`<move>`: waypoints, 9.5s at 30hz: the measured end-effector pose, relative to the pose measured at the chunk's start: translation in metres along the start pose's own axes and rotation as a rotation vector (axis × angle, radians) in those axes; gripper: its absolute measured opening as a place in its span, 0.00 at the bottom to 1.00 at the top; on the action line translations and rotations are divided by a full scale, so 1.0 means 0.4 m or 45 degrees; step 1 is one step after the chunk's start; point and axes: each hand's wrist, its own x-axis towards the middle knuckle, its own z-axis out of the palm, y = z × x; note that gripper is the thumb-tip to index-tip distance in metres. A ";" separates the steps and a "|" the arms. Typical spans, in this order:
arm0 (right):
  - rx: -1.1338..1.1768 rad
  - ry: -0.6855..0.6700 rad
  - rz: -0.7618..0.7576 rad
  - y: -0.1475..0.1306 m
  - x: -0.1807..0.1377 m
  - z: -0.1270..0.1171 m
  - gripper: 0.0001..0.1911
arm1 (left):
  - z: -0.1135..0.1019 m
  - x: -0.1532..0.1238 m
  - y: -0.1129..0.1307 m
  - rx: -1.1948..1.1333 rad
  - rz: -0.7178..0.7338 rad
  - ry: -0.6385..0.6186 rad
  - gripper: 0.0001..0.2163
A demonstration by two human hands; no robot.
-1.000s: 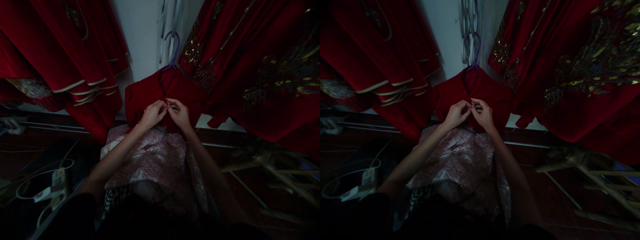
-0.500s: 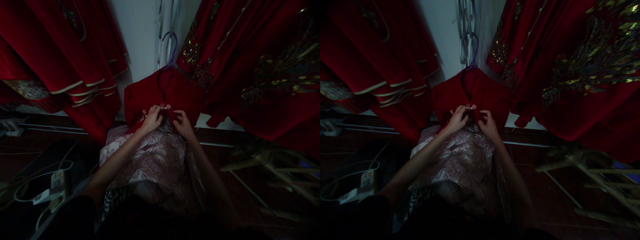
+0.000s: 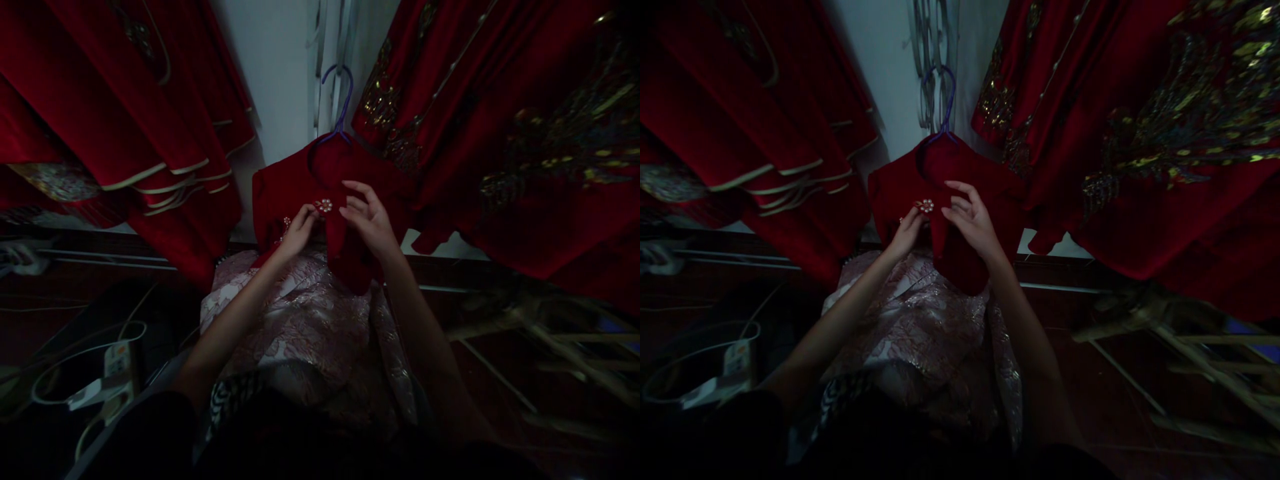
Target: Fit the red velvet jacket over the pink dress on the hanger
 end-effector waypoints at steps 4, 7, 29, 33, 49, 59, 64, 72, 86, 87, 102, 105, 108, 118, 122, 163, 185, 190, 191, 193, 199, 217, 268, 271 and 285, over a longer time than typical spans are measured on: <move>-0.211 -0.102 -0.021 0.021 -0.035 0.015 0.25 | -0.028 -0.034 0.017 -0.357 -0.382 0.038 0.24; -0.415 -0.047 -0.007 0.042 -0.049 0.020 0.20 | -0.048 -0.055 0.020 -0.368 -0.433 0.050 0.26; -0.270 0.029 0.154 0.068 -0.080 0.118 0.13 | -0.082 -0.090 0.053 -0.088 -0.418 0.077 0.20; -0.169 0.048 0.189 0.081 -0.070 0.124 0.11 | -0.095 -0.098 0.047 -0.068 -0.386 0.099 0.19; -0.254 0.163 0.247 0.155 -0.059 0.141 0.20 | -0.140 -0.102 -0.053 0.276 -0.141 0.560 0.11; -0.743 0.158 0.072 0.171 -0.043 0.199 0.12 | -0.149 -0.087 -0.110 0.306 -0.043 0.420 0.12; -0.908 0.202 0.083 0.172 -0.028 0.213 0.09 | -0.137 -0.091 -0.105 0.402 -0.002 0.406 0.15; -0.795 0.203 0.066 0.174 -0.025 0.210 0.04 | -0.110 -0.117 -0.062 0.910 -0.015 0.329 0.19; -0.008 0.062 0.124 0.111 0.009 0.178 0.11 | -0.129 -0.078 -0.095 0.522 -0.076 0.437 0.12; -0.012 0.065 0.102 0.110 0.016 0.181 0.11 | -0.130 -0.073 -0.092 0.460 -0.101 0.465 0.11; -0.334 0.089 0.012 0.157 0.041 0.212 0.01 | -0.134 -0.079 -0.047 0.204 -0.104 0.536 0.16; -0.360 0.117 0.023 0.160 0.039 0.214 0.01 | -0.135 -0.081 -0.044 0.236 -0.096 0.536 0.15; -0.386 0.123 0.036 0.161 0.038 0.218 0.01 | -0.139 -0.087 -0.040 0.333 -0.092 0.514 0.14; -0.412 0.167 -0.002 0.160 0.048 0.230 0.01 | -0.155 -0.083 -0.049 0.449 -0.079 0.445 0.13; -0.415 0.188 0.007 0.166 0.052 0.234 0.02 | -0.152 -0.081 -0.050 0.463 -0.076 0.434 0.12; -0.584 -0.081 0.172 0.258 -0.141 0.112 0.16 | -0.143 -0.102 -0.032 0.680 0.008 0.366 0.10; -0.387 -0.040 0.376 0.220 -0.143 0.064 0.06 | -0.126 -0.187 -0.138 1.465 -0.178 0.236 0.24; -0.322 0.017 0.375 0.192 -0.140 0.044 0.07 | -0.187 -0.188 -0.124 1.488 -0.106 0.164 0.16; -0.299 0.028 0.385 0.185 -0.140 0.042 0.07 | -0.194 -0.194 -0.121 1.454 -0.102 0.171 0.15; -0.239 0.063 0.408 0.171 -0.138 0.038 0.08 | -0.205 -0.207 -0.109 1.392 -0.118 0.214 0.15; 0.099 0.156 0.520 0.131 -0.130 0.029 0.12 | -0.166 -0.218 0.001 1.230 -0.002 0.559 0.14; -0.058 -0.200 0.509 0.114 -0.160 0.061 0.10 | 0.024 -0.334 -0.079 1.033 0.027 0.488 0.09; -0.292 0.260 -0.096 0.293 -0.231 0.249 0.09 | 0.010 -0.346 -0.138 0.529 -0.083 0.632 0.12; -0.366 0.294 -0.166 0.298 -0.235 0.251 0.08 | 0.010 -0.348 -0.140 0.536 -0.090 0.616 0.12; -0.256 0.270 -0.058 0.290 -0.230 0.252 0.07 | 0.004 -0.348 -0.136 0.541 -0.038 0.572 0.10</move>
